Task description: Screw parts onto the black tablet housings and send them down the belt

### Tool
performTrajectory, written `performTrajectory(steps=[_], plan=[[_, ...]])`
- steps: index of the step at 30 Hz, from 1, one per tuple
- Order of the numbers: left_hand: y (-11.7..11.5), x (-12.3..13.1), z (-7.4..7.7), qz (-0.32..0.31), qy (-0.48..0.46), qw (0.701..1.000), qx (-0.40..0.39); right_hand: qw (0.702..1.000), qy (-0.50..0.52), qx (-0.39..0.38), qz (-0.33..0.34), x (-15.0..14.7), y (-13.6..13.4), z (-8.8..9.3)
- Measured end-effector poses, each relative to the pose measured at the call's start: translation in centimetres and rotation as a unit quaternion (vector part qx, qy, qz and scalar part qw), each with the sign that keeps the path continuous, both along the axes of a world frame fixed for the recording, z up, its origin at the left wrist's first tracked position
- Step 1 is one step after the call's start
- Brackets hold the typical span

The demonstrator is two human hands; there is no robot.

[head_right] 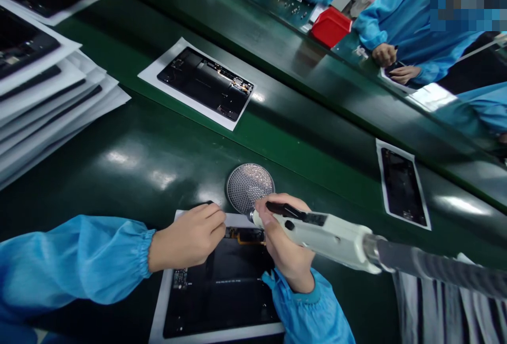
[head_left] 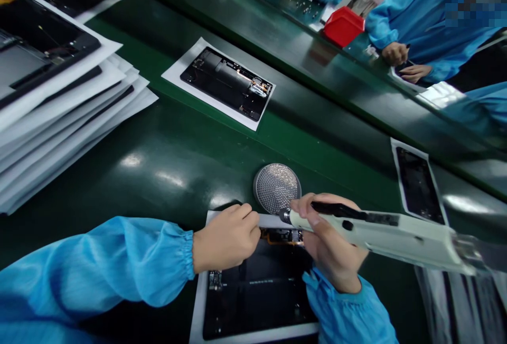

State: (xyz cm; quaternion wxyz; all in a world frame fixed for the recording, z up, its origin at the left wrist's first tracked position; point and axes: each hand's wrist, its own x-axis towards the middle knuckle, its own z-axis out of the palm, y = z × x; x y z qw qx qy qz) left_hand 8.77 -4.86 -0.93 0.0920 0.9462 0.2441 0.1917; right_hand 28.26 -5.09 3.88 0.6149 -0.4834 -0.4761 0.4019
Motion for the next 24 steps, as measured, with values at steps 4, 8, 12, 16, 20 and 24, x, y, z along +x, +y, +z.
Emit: performTrajectory(steps=[4,8,12,16,20,24], plan=[[0.3,0.1,-0.3,-0.007,0.01,1.0,-0.019,0.998,0.015,0.059,0.001,0.2,-0.1,1.6],[0.5,0.4,-0.6,-0.011,0.008,0.999,-0.037,0.998,0.027,0.06,0.013,0.1,-1.0,2.2],[0.5,0.9,-0.8,-0.012,0.009,1.0,-0.01,0.998,0.01,0.047,0.027,-0.5,-1.9,1.7],[0.4,1.4,-0.9,-0.006,0.011,1.0,0.009,0.999,0.001,0.036,0.027,-0.9,-2.3,0.8],[0.5,1.6,-0.9,-0.005,0.011,1.0,-0.014,0.999,-0.026,0.027,0.034,-0.8,-2.5,0.1],[0.6,1.5,-0.9,-0.012,0.007,0.999,-0.031,0.999,-0.045,0.007,0.023,-0.7,-2.7,-0.3]])
